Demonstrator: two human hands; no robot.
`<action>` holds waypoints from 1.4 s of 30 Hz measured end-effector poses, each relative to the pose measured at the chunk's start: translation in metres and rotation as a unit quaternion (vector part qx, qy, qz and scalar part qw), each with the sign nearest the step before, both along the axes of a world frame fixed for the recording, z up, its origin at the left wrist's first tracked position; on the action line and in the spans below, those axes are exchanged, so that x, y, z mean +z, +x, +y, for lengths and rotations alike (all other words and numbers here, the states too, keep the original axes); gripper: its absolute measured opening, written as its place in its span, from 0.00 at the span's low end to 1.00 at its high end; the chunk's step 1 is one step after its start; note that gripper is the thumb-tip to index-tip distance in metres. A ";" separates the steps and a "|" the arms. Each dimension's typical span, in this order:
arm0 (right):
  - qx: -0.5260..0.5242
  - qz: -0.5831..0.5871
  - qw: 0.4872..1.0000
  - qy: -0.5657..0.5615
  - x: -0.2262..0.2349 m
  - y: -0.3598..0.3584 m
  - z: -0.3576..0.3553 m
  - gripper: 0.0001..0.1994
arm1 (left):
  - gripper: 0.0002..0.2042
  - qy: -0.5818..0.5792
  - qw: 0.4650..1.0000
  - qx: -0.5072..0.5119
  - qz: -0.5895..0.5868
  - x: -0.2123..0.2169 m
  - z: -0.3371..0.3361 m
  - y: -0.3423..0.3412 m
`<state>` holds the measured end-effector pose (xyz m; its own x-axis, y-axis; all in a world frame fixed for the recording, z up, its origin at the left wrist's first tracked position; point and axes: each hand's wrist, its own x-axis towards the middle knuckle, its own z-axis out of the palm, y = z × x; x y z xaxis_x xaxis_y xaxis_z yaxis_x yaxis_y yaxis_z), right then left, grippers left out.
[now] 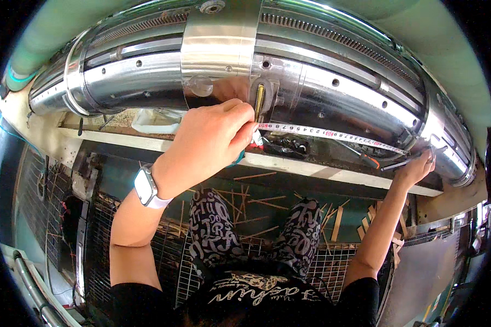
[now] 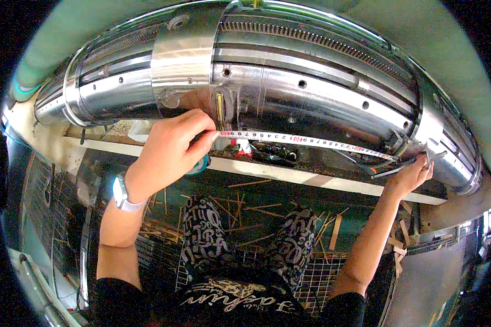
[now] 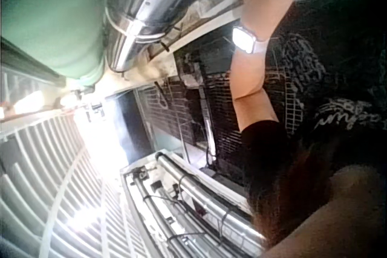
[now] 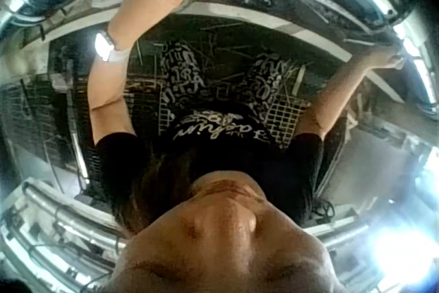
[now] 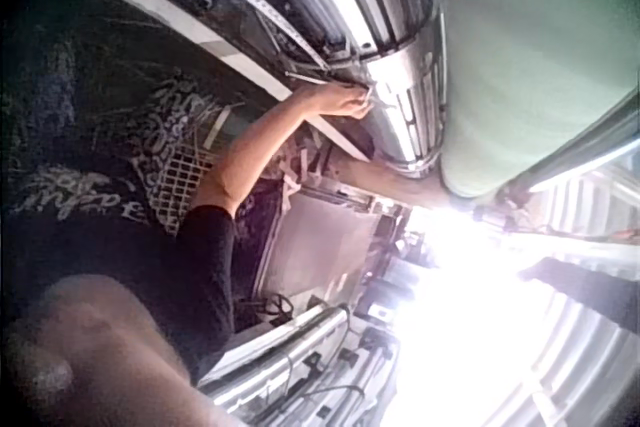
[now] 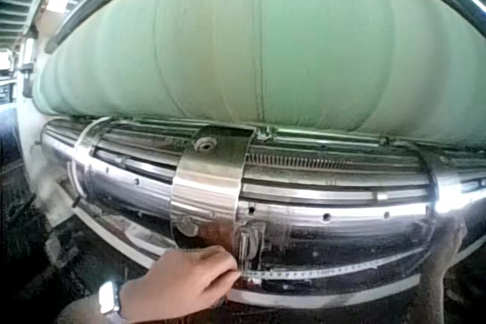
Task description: The person measures a large curved metal duct using a tape measure and an Allen key. They repeatedly position the tape measure along the duct's surface, mark specific points with the Allen key, and adjust the tape measure to verify dimensions.
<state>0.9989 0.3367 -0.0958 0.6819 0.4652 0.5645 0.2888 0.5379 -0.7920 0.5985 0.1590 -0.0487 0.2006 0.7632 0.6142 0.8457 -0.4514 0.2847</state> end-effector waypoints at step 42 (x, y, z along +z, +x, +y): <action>0.027 -0.075 0.996 0.051 -0.008 0.002 -0.008 0.13 | 0.04 -0.022 0.999 -0.039 -0.023 0.026 -0.007 0.026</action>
<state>1.0008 0.3287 -0.1037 0.5616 0.4347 0.7041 0.3678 0.6311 -0.6830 0.6247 0.1524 -0.0224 0.2328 0.7729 0.5903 0.7933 -0.5020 0.3444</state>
